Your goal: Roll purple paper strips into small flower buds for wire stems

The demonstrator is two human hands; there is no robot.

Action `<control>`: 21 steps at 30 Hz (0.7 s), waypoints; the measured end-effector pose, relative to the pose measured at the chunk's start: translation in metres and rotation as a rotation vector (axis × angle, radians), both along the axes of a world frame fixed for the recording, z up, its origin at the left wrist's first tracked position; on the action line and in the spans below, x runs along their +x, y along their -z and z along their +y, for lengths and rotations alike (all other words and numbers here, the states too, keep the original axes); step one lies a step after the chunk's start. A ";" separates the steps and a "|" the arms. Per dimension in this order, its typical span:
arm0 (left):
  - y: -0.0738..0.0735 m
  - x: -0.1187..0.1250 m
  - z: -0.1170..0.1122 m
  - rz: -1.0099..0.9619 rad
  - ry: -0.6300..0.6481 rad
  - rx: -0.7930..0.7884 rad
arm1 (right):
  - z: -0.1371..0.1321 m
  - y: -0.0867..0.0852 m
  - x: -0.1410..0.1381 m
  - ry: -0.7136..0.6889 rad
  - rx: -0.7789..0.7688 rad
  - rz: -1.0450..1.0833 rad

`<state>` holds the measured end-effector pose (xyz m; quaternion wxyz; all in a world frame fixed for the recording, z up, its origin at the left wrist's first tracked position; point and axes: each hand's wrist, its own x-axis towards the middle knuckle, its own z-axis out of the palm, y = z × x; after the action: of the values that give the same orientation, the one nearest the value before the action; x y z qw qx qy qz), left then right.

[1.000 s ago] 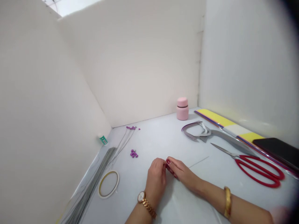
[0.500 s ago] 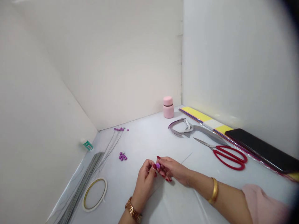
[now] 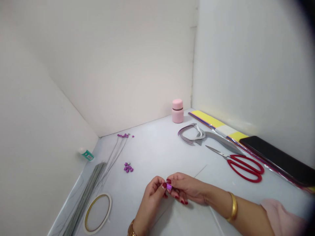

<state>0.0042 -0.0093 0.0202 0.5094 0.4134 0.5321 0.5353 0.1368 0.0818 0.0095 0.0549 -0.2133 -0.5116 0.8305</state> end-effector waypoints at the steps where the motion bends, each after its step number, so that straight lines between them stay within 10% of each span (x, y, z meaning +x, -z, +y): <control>1: 0.001 0.000 0.000 0.000 0.011 -0.011 | 0.000 0.000 0.000 0.001 0.009 -0.004; 15: -0.006 -0.003 -0.002 -0.079 0.088 -0.133 | 0.004 -0.009 0.005 -0.037 0.088 -0.019; 21: 0.002 -0.002 0.000 -0.117 -0.063 -0.148 | 0.003 -0.005 0.002 0.064 0.064 -0.013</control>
<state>0.0023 -0.0098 0.0182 0.5516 0.3260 0.5522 0.5334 0.1393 0.0851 0.0144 0.0850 -0.2331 -0.5310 0.8102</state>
